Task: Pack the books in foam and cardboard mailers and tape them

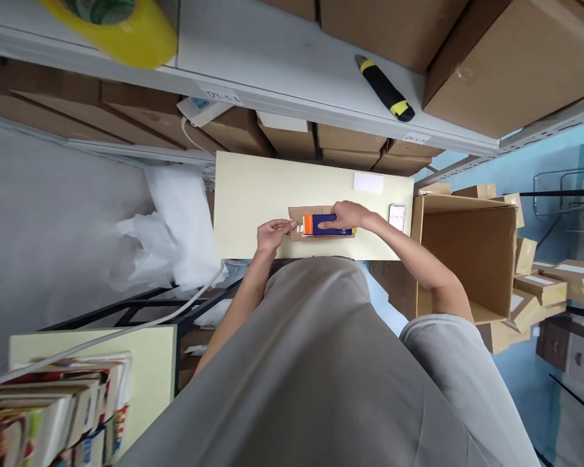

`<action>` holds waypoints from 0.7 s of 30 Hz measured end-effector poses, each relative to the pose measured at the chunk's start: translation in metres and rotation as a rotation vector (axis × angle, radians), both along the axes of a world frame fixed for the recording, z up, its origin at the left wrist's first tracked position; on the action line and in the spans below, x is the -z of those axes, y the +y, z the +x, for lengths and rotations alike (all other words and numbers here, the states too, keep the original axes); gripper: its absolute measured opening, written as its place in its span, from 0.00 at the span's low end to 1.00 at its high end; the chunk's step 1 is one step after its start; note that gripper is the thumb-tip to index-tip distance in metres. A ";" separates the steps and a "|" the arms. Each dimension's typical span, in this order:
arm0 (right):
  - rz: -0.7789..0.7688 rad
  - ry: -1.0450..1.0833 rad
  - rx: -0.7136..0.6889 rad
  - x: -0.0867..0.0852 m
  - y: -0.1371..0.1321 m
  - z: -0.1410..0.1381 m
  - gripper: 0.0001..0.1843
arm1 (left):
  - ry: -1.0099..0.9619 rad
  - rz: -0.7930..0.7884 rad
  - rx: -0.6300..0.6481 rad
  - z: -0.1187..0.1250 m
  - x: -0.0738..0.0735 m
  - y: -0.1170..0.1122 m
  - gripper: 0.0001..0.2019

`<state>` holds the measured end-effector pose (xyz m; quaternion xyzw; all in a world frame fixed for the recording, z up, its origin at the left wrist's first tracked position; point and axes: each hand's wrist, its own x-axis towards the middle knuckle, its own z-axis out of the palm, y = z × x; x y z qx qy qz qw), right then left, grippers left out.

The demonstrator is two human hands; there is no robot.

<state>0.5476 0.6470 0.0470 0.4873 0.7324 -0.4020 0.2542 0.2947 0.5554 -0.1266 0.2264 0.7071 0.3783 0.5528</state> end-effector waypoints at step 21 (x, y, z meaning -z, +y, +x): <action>-0.014 -0.430 0.126 -0.015 -0.006 0.121 0.47 | 0.239 -0.025 0.112 0.008 0.006 0.004 0.12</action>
